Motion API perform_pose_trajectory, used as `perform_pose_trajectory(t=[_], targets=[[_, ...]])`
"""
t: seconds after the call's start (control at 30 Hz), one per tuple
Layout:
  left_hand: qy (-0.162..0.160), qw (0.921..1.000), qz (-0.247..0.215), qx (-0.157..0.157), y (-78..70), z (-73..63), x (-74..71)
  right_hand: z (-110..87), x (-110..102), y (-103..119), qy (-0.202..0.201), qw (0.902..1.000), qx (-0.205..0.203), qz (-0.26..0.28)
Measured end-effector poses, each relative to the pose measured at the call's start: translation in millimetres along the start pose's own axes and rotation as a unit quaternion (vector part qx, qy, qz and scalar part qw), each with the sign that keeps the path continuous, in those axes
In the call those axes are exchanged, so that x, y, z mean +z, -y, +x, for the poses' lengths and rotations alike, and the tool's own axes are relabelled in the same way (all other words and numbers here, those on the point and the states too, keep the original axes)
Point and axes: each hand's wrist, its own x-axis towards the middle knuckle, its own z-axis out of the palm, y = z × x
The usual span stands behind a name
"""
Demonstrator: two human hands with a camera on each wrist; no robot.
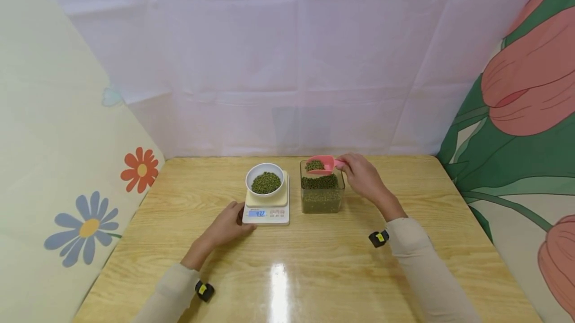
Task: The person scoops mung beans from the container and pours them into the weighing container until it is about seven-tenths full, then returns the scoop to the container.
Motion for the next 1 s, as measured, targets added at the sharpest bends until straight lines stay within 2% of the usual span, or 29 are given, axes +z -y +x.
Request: perform_pose_trajectory(t=[0.57,1.0], targets=[[-0.001,1.0000,-0.003,0.009,4.1,0.7,1.7,1.9,-3.3,8.2,-0.001,0.9999,-0.009,-0.008],[0.003,1.0000,-0.001,0.004,3.6,1.0,1.2,10.9,-4.0,17.3,-0.010,0.9991,-0.037,-0.019]])
